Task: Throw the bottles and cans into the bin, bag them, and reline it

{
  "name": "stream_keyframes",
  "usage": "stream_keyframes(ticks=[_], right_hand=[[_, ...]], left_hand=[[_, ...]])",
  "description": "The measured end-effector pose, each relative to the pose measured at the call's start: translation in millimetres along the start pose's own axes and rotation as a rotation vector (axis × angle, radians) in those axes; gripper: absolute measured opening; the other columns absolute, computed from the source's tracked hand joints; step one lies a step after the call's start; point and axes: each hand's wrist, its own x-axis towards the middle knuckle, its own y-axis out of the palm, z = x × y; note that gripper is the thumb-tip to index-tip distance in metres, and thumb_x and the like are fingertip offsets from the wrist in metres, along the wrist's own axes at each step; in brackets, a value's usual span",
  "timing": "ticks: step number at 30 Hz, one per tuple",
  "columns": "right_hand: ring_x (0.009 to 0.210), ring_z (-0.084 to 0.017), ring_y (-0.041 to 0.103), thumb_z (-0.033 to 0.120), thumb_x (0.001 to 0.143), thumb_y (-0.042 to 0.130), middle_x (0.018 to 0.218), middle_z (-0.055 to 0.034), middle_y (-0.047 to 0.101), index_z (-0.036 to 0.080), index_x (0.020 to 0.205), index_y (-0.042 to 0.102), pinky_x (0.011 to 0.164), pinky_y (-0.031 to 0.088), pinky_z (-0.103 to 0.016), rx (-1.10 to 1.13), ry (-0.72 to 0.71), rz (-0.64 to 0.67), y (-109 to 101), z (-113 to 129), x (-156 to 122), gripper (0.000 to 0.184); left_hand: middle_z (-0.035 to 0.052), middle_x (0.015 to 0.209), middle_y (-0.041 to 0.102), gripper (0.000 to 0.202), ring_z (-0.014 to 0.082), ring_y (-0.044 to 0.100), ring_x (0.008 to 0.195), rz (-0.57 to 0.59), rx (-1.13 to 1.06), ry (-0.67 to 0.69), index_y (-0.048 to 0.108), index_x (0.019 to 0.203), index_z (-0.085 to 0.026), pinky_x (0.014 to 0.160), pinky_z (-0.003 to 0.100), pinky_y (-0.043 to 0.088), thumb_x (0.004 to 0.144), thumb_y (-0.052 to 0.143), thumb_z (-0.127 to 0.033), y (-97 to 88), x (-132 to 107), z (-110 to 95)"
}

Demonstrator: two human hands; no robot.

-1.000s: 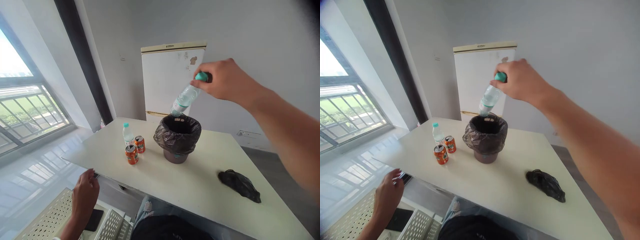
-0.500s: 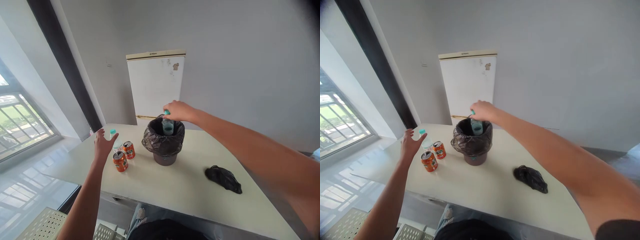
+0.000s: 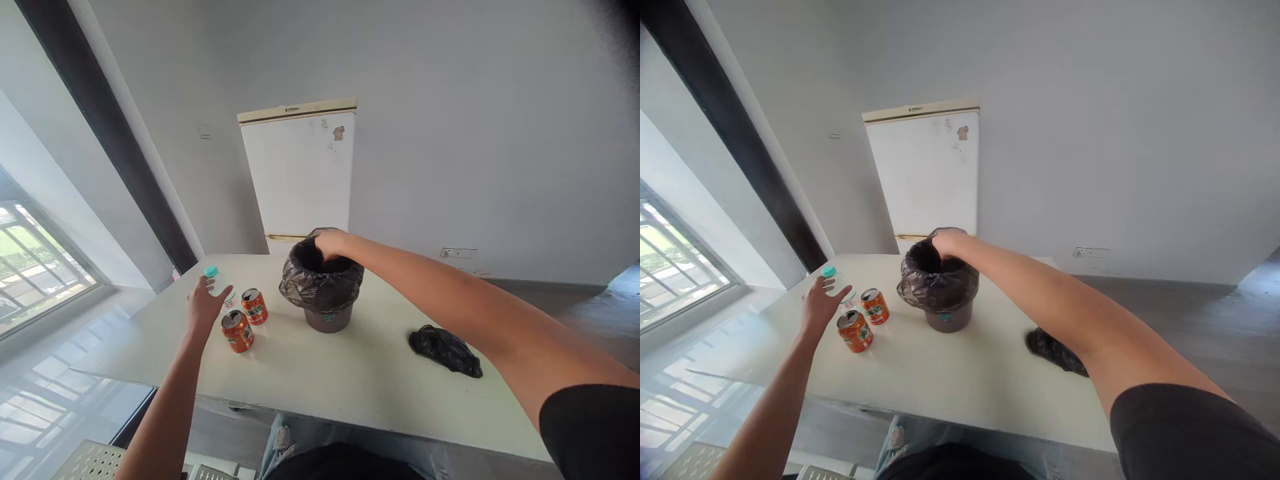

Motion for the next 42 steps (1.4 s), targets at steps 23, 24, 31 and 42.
stream_keyframes(ticks=[23, 24, 31, 42], right_hand=[[0.07, -0.014, 0.052, 0.07, 0.1, 0.056, 0.08, 0.0037, 0.057, 0.028, 0.14, 0.057, 0.069, 0.044, -0.026, 0.903, -0.303, -0.886, -53, -5, -103, 0.059], [0.069, -0.014, 0.049, 0.072, 0.097, 0.06, 0.078, 0.0044, 0.054, 0.028, 0.136, 0.059, 0.067, 0.042, -0.026, 0.915, -0.346, -0.919, -55, 0, -106, 0.058], [0.062, -0.013, 0.041, 0.051, 0.1, 0.063, 0.072, 0.003, 0.051, 0.024, 0.099, 0.062, 0.063, 0.037, -0.029, 0.735, -0.301, -1.121, -62, 11, -116, 0.027], [0.067, -0.017, 0.055, 0.041, 0.098, 0.062, 0.07, 0.0005, 0.064, 0.022, 0.099, 0.069, 0.073, 0.042, -0.032, 0.519, 0.029, -0.949, -40, 3, -86, 0.021]], left_hand=[[0.0064, 0.126, 0.075, 0.063, 0.0237, 0.069, 0.114, -0.127, -0.516, 0.751, 0.066, 0.14, -0.023, 0.095, 0.038, 0.058, 0.083, 0.086, -0.04, -50.9, -27, -269], [0.0059, 0.126, 0.074, 0.062, 0.0232, 0.069, 0.113, -0.097, -0.517, 0.775, 0.065, 0.14, -0.024, 0.095, 0.037, 0.057, 0.084, 0.085, -0.04, -49.9, -29, -273], [0.0103, 0.133, 0.068, 0.058, 0.0288, 0.061, 0.124, -0.284, -0.54, 0.697, 0.062, 0.136, -0.025, 0.103, 0.044, 0.051, 0.085, 0.084, -0.041, -34.8, -55, -273], [-0.0023, 0.053, 0.045, 0.035, 0.0128, 0.041, 0.05, 0.284, -0.524, 1.137, 0.043, 0.058, -0.023, 0.051, 0.031, 0.031, 0.09, 0.055, -0.013, 63.5, -247, -155]])
